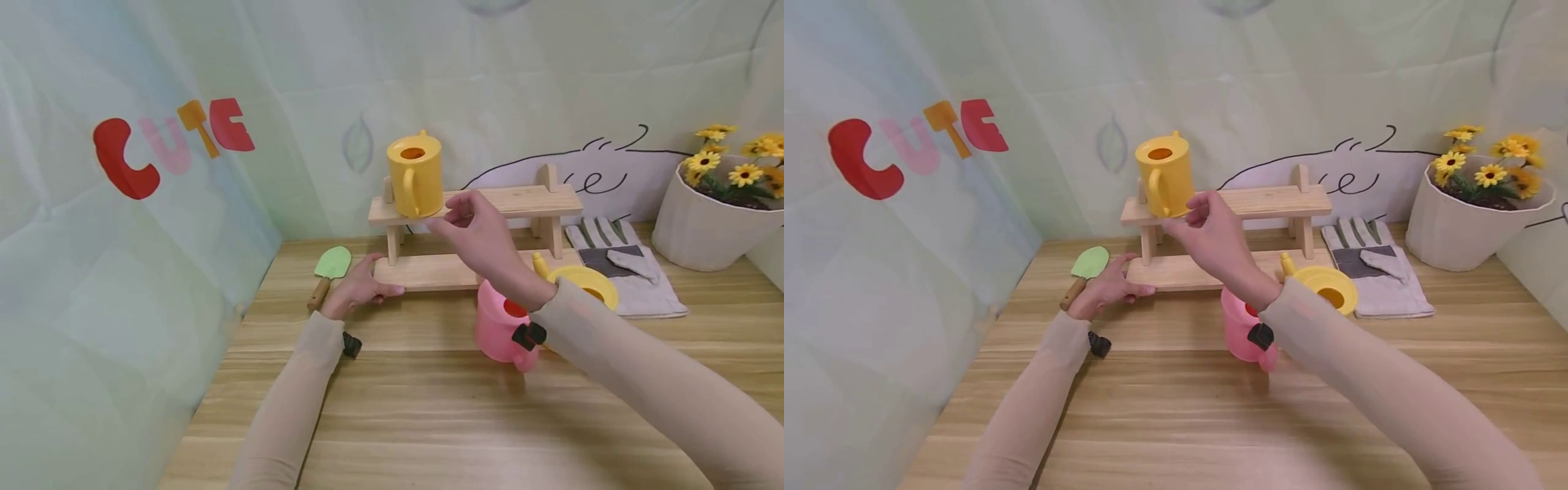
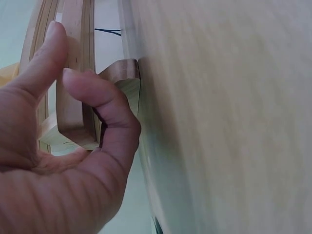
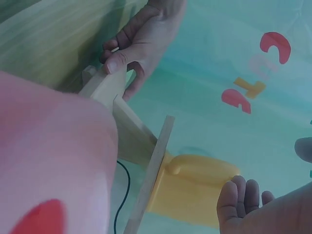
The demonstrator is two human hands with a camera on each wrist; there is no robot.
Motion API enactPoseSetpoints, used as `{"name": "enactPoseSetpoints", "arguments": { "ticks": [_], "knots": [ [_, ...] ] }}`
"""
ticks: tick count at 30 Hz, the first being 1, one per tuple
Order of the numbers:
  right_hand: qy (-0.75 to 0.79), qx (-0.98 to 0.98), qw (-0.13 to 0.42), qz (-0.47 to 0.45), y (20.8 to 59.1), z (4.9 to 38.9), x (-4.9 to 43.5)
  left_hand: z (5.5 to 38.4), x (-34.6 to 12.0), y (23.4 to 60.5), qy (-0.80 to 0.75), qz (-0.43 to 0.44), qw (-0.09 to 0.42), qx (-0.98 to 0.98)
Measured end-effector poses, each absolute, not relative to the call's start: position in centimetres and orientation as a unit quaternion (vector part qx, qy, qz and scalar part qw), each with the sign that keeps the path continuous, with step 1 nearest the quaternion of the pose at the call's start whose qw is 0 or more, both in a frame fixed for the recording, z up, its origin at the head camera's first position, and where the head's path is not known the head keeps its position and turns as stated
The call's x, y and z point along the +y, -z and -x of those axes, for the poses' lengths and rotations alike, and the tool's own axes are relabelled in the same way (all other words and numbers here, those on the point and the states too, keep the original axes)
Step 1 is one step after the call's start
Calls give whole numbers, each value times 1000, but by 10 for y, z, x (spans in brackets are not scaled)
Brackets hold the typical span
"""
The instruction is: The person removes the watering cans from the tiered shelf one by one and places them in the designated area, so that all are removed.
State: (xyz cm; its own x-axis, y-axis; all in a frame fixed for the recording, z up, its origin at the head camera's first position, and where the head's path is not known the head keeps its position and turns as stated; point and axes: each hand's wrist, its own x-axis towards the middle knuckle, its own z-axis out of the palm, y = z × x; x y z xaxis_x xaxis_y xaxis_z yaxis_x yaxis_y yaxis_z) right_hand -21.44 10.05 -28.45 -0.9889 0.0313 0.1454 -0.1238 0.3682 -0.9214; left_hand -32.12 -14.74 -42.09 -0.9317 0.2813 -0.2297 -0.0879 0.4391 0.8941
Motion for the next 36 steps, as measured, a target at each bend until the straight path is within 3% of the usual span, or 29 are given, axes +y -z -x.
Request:
{"name": "enactPoseSetpoints", "arguments": {
  "ticks": [17, 36],
  "knots": [
    [-547, -835, 53, -5, 277, 263, 79, 320, -148, 418, -538, -54, 184, 821],
    [-560, -827, 50, 6, 280, 292, 62, 321, -148, 419, -531, -51, 189, 824]
  ]
}}
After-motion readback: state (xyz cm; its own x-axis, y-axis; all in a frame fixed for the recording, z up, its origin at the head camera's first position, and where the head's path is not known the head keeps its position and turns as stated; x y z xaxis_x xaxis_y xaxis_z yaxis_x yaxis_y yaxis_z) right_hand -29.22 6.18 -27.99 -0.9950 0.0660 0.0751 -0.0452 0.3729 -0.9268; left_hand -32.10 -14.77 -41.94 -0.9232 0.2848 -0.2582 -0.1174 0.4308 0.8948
